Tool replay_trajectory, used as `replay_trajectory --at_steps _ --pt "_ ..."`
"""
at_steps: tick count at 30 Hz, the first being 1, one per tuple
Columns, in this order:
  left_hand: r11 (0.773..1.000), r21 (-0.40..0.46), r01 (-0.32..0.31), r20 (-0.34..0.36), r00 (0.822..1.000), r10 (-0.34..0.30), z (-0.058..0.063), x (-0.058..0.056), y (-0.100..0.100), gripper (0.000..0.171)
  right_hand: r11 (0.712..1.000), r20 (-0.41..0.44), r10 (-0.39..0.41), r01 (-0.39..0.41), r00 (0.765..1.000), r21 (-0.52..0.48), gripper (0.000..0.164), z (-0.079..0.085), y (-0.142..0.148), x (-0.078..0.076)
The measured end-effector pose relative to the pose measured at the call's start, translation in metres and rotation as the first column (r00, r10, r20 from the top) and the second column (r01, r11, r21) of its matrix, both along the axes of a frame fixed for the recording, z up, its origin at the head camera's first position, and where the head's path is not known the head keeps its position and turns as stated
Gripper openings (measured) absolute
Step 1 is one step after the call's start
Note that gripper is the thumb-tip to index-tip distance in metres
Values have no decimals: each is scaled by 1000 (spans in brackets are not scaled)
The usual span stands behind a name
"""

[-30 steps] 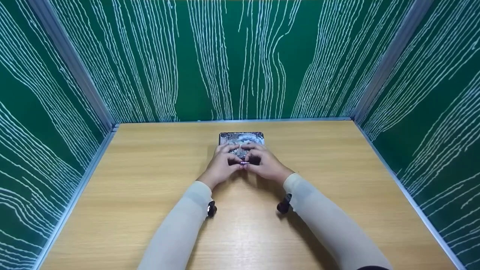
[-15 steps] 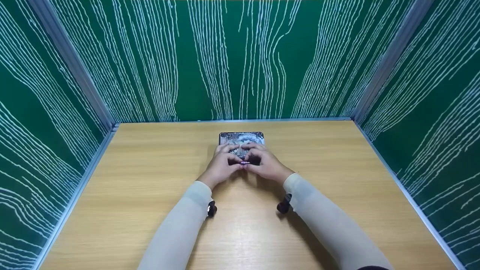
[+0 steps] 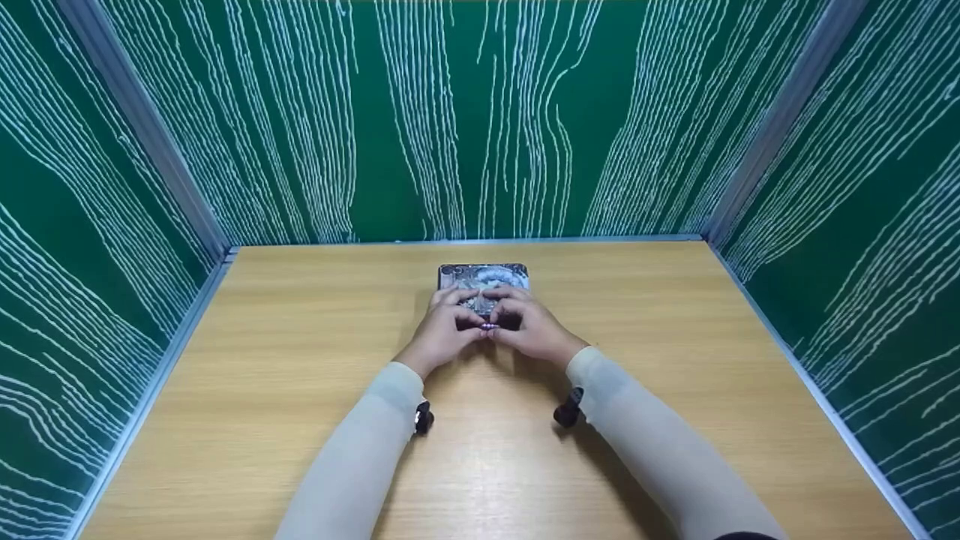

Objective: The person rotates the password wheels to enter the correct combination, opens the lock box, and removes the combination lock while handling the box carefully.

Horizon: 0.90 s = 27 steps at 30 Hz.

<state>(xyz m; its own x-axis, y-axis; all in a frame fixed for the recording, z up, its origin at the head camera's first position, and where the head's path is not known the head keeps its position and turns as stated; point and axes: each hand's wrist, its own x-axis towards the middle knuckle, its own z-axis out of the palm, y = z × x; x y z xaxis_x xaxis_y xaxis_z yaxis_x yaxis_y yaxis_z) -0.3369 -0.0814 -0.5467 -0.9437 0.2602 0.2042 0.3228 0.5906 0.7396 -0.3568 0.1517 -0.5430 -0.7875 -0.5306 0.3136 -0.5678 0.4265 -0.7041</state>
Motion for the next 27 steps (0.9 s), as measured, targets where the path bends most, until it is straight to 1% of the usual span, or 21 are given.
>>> replay_trajectory --at_steps 5,10,15,27 --pt "1000 7 1 3 1000 -1 0 0 0 11 1000 16 -10 10 1000 14 11 1 0 1" --pt "1000 12 2 8 1000 -2 0 0 0 9 999 -9 -10 11 1000 40 9 1 -1 1" --pt "1000 4 4 4 1000 -4 -1 0 0 9 999 -27 -10 11 1000 47 12 0 0 0" --pt "1000 6 3 2 1000 -3 -1 0 -1 9 999 -22 -4 5 1000 46 17 -1 2 -1"
